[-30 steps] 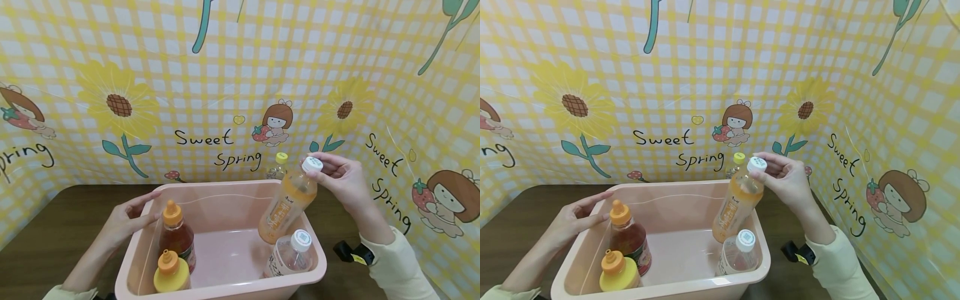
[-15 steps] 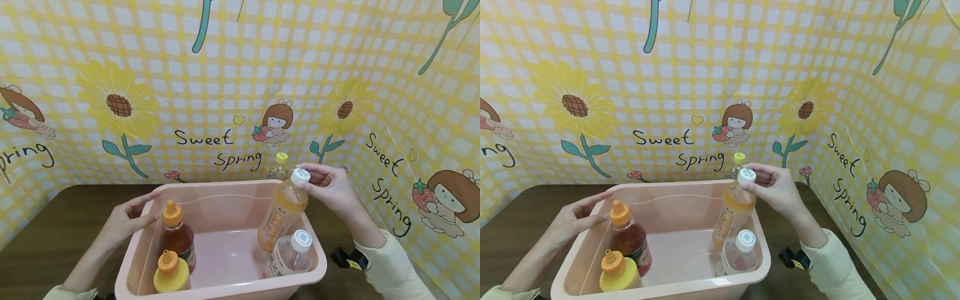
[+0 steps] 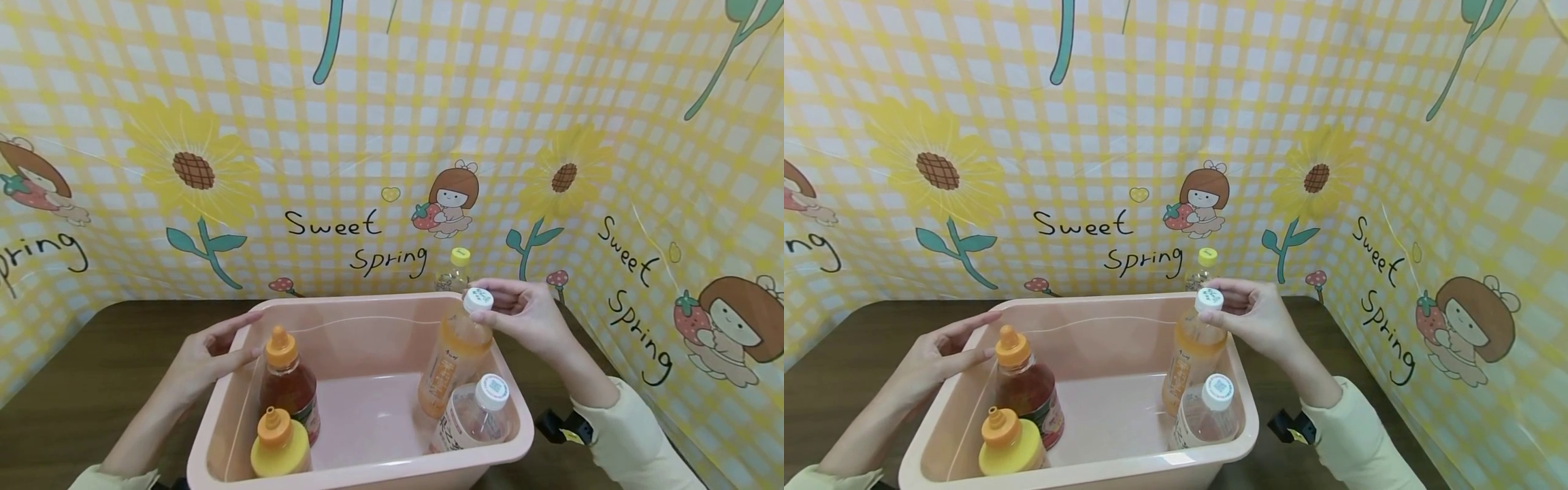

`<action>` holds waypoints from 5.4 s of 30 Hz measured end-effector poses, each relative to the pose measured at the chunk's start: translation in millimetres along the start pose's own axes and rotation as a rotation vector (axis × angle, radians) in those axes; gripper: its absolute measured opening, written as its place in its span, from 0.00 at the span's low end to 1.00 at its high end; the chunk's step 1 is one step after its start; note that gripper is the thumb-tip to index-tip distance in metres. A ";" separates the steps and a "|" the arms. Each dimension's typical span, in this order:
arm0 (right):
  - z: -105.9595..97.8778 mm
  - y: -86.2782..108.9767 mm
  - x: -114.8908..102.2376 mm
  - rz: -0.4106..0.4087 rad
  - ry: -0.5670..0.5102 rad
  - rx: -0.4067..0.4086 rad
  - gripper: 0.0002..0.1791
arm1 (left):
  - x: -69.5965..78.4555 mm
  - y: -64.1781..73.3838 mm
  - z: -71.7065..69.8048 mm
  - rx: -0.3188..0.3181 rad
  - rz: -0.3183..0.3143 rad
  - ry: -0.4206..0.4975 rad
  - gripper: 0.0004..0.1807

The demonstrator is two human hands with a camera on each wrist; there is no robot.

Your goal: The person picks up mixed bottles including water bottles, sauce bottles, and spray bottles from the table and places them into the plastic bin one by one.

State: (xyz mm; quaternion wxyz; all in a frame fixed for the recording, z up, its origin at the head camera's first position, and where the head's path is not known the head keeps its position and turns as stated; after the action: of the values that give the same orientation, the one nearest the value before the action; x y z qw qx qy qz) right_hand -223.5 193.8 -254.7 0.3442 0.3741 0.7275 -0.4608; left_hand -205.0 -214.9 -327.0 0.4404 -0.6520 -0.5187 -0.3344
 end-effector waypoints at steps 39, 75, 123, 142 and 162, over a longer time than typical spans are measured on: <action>16.7 -3.4 18.4 0.015 0.113 -0.173 0.26 | 0.4 2.0 -0.6 0.003 -0.031 -0.033 0.29; -28.8 -64.1 54.9 0.162 0.162 0.061 0.34 | 0.2 2.7 0.7 -0.009 -0.020 0.020 0.28; -13.9 -89.0 76.8 0.214 0.321 0.137 0.26 | -0.6 0.8 0.8 0.000 -0.020 -0.011 0.29; -29.1 -86.3 50.0 0.153 0.286 0.198 0.27 | -1.2 2.6 1.0 0.008 0.002 -0.010 0.28; -50.7 -74.8 20.9 0.036 0.132 0.351 0.26 | -0.9 3.7 1.2 0.006 0.015 -0.003 0.28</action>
State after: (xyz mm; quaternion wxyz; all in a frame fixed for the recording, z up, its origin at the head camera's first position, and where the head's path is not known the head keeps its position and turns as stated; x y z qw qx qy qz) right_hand -305.9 223.5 -224.4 0.2332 0.4708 0.6502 -0.5489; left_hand -201.6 -214.5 -329.1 0.4441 -0.6550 -0.5156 -0.3286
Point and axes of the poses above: each hand's wrist, its own y-axis away from the middle knuckle, its own z-axis out of the palm, x = y × z, the point moved 2 cm from there along -y, towards the middle knuckle, and after that the axes turned 1 degree about y, right-handed, at the moved point
